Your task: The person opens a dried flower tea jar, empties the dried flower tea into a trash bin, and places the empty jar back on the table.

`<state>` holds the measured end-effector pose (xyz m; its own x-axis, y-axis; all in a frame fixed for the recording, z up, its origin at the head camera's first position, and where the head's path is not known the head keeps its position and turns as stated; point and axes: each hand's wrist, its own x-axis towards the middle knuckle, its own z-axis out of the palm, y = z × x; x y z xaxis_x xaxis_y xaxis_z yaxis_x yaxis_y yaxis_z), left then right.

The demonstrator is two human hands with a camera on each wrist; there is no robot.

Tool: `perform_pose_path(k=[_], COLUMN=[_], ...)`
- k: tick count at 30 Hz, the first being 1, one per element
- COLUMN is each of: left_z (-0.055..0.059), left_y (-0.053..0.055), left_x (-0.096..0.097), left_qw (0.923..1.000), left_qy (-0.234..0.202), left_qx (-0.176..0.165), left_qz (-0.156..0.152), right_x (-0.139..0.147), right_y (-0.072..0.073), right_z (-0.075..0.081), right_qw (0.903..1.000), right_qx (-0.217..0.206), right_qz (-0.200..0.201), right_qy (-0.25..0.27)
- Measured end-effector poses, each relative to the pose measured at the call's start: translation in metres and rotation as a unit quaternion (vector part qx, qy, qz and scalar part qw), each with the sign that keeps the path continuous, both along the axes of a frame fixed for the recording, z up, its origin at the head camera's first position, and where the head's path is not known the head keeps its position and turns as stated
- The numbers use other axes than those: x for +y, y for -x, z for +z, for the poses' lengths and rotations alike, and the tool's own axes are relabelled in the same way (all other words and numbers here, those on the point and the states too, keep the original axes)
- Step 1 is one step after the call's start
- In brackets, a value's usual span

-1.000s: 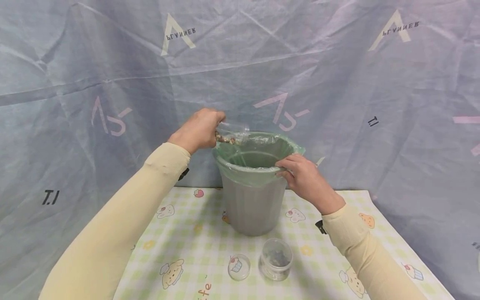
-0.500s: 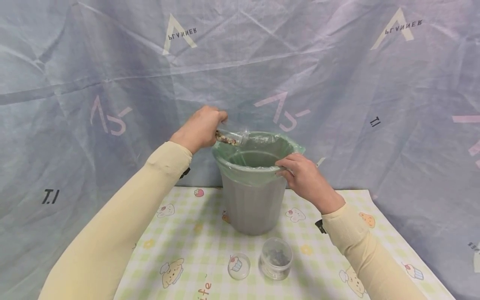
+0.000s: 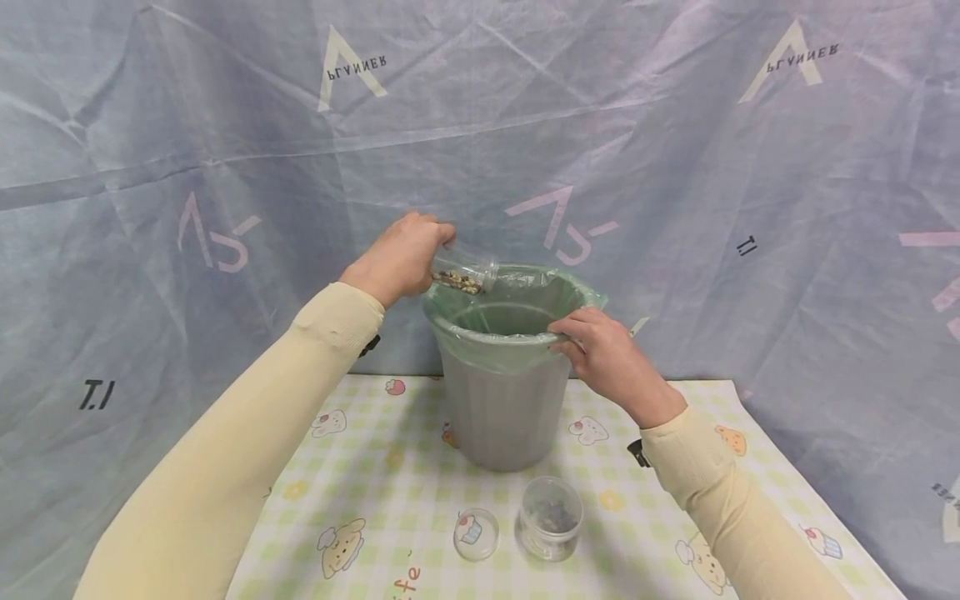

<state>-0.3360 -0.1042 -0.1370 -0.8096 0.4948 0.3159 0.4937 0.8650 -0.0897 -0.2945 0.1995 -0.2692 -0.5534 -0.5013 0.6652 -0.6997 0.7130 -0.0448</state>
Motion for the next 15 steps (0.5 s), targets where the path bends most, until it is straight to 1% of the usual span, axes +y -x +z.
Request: perform_pose_path(k=[7,15], left_z=[-0.0007,0.0009], left_y=[-0.0012,-0.0048], left_x=[0.0003,0.0030], left_qw=[0.9999,0.9997], left_qy=[0.007,0.015], left_qx=[0.013,0.018], left_qz=[-0.003,-0.004], right_x=[-0.0004,-0.0003], right_y=[-0.0003,-0.0019], right_z=[-0.0009,-0.0020], right_qw=[1.0000,1.0000], right_qx=[0.003,0.007], right_qz=[0.000,0.002], right_qy=[-0.001,0.001])
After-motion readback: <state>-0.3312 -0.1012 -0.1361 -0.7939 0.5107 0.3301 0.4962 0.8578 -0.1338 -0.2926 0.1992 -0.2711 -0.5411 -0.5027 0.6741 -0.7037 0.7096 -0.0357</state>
